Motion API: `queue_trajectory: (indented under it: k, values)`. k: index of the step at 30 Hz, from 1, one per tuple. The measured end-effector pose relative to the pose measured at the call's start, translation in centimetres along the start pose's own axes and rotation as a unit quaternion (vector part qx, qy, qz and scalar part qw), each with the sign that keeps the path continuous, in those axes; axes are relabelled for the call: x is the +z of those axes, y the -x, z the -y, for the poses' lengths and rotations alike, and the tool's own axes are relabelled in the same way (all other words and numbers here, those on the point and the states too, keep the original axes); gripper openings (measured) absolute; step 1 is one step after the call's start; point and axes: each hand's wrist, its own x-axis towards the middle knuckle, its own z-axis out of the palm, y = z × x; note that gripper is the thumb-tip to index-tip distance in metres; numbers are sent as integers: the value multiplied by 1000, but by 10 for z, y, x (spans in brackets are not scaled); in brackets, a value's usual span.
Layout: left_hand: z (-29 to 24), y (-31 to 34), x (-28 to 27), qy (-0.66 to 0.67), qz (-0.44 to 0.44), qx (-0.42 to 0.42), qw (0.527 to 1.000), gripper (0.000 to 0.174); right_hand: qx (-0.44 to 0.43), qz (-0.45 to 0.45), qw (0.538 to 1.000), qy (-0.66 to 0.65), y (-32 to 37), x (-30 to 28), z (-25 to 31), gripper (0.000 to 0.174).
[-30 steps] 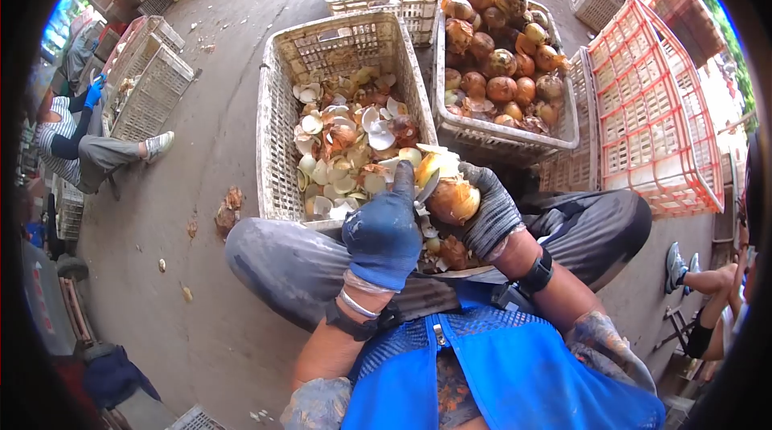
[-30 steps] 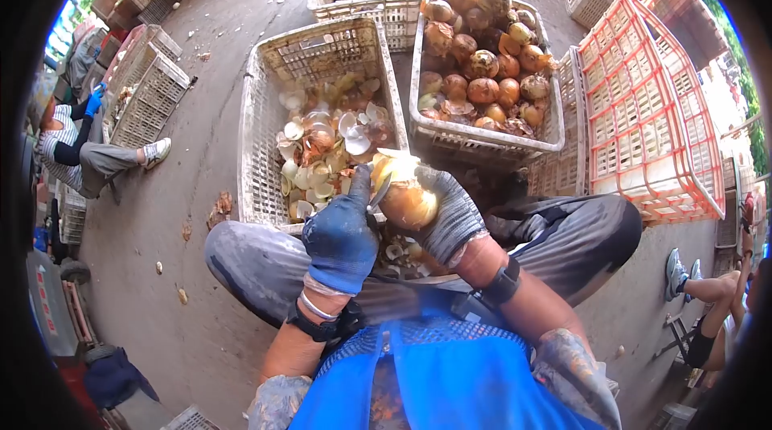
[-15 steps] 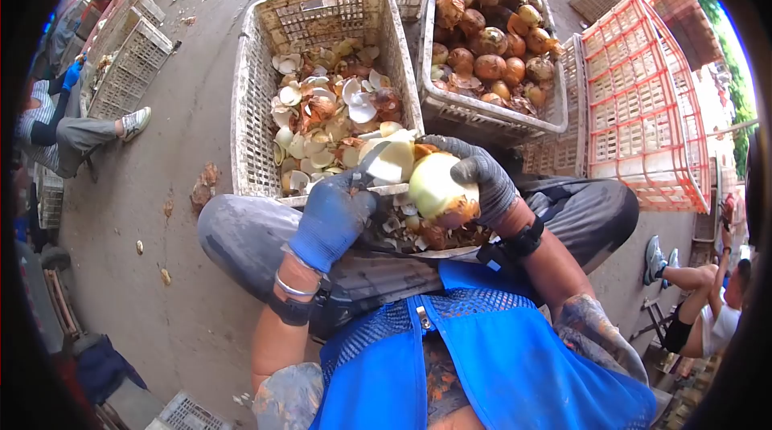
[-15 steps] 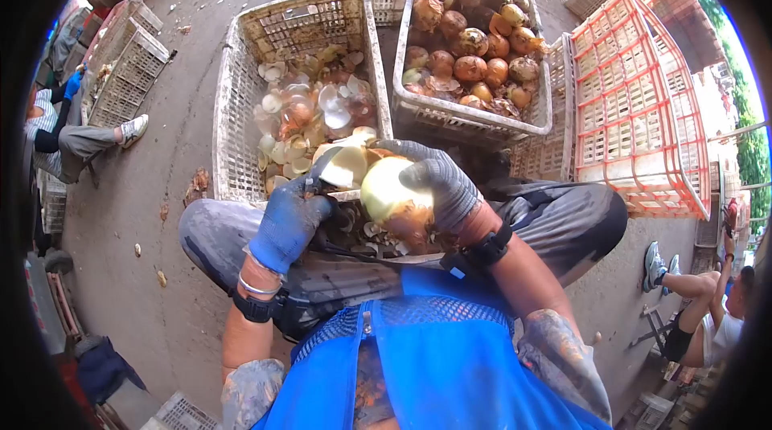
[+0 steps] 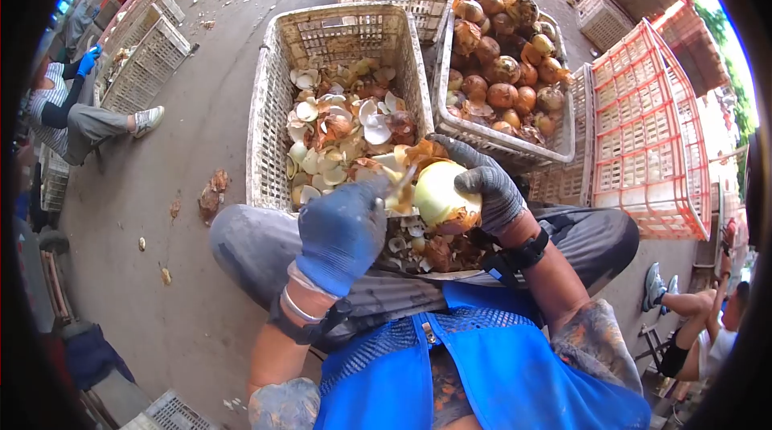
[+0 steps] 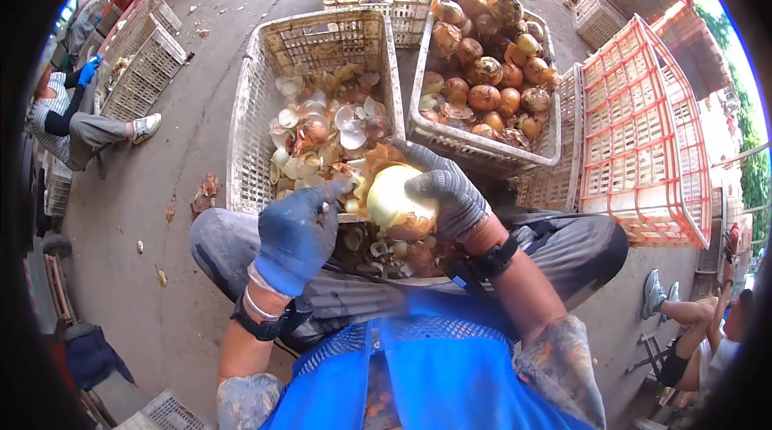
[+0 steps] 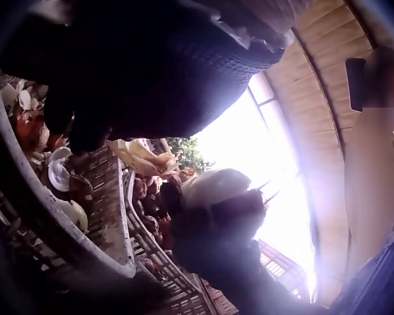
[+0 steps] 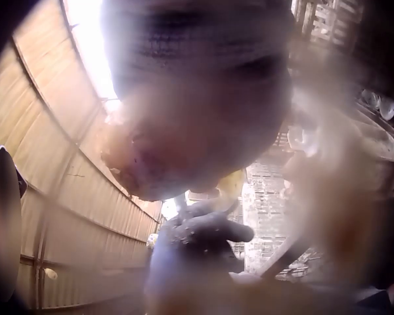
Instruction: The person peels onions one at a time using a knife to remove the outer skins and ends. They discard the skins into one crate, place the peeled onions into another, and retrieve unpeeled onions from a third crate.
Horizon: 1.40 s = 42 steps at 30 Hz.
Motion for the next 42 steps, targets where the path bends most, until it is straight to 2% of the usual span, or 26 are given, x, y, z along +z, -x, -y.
queue_trajectory:
  k: [1, 2, 4, 7, 9, 12, 13, 14, 16, 17, 19, 20, 22, 24, 25, 26, 28, 29, 30, 32, 33, 34, 36, 37, 39, 42]
  values:
    - [-3, -1, -2, -20, 7, 58, 998, 34, 17, 21, 999, -31, 2, 3, 3, 80]
    - [-4, -1, -4, -21, 6, 55, 998, 34, 35, 42, 997, -62, 3, 5, 4, 81]
    - [-5, -2, -5, -109, 106, 60, 987, 39, 31, 48, 997, -42, 3, 5, 5, 83]
    - [1, -1, -1, -82, 82, 88, 989, 41, 22, 53, 998, -2, 5, 6, 8, 86]
    - [2, -1, 3, -90, 82, 82, 989, 40, 67, 83, 993, -42, 7, 12, 16, 88]
    - [14, 2, 25, -80, 60, 59, 993, 40, 77, 106, 991, -12, -4, 9, 15, 90]
    - [18, 3, 34, -58, 42, 42, 997, 41, 31, 115, 987, 106, -16, 1, 11, 91]
    - [15, 4, 35, -56, 40, 44, 997, 41, 7, 101, 989, 109, -15, 16, 25, 91]
    - [6, 6, 38, -8, -57, -29, 998, 41, 3, 39, 999, -29, -10, 26, 34, 91]
    - [2, 5, 33, -7, -53, -58, 997, 44, -21, 16, 993, -119, -2, 34, 36, 87]
    - [6, 4, 37, -39, -56, -29, 997, 47, -2, -18, 988, -151, 11, 35, 19, 84]
    - [5, 6, 41, -72, -50, 2, 996, 50, 19, -56, 980, -190, 18, 36, 11, 81]
    - [4, 8, 44, -62, -18, -1, 998, 51, 28, -105, 988, -113, 26, 39, 0, 80]
    - [14, 5, 41, -82, -4, 49, 995, 55, 44, -86, 994, -51, 28, 30, 9, 88]
    - [18, 3, 38, -82, 5, 52, 995, 51, 46, -83, 994, -52, 28, 23, 8, 88]
    - [22, -2, 38, -87, 1, 48, 995, 51, 36, -50, 998, 1, 26, 14, 5, 93]
    - [35, -17, 41, 1, 1, -13, 1000, 47, 12, -2, 996, 92, 22, 18, 11, 103]
    - [36, -31, 34, -75, 81, -53, 992, 41, 15, -5, 995, 94, 19, 18, 9, 103]
    - [47, -37, 36, -77, 77, -58, 992, 41, 18, -10, 995, 94, 17, 19, 6, 103]
    - [71, -41, 41, -207, 161, -84, 961, 36, 42, -24, 997, -63, 16, 24, 9, 103]
    - [65, -36, 33, -172, 124, -77, 974, 31, 28, -40, 997, -62, 14, 24, 9, 102]
    - [55, -28, 26, -172, 129, -71, 974, 31, 26, -46, 996, -66, 14, 19, 9, 102]
    - [33, -12, 10, -77, 36, -11, 996, 33, 37, -31, 997, -64, 14, 6, 8, 100]
    - [23, -9, 5, -74, 40, -9, 996, 33, 33, -16, 998, -56, 13, 5, 7, 101]
    - [9, -6, -2, -24, 5, 87, 996, 34, 47, 0, 998, -49, 16, 7, 14, 102]
    - [4, -7, -5, -53, 51, 101, 992, 33, 47, 40, 998, -18, 16, 14, 22, 104]
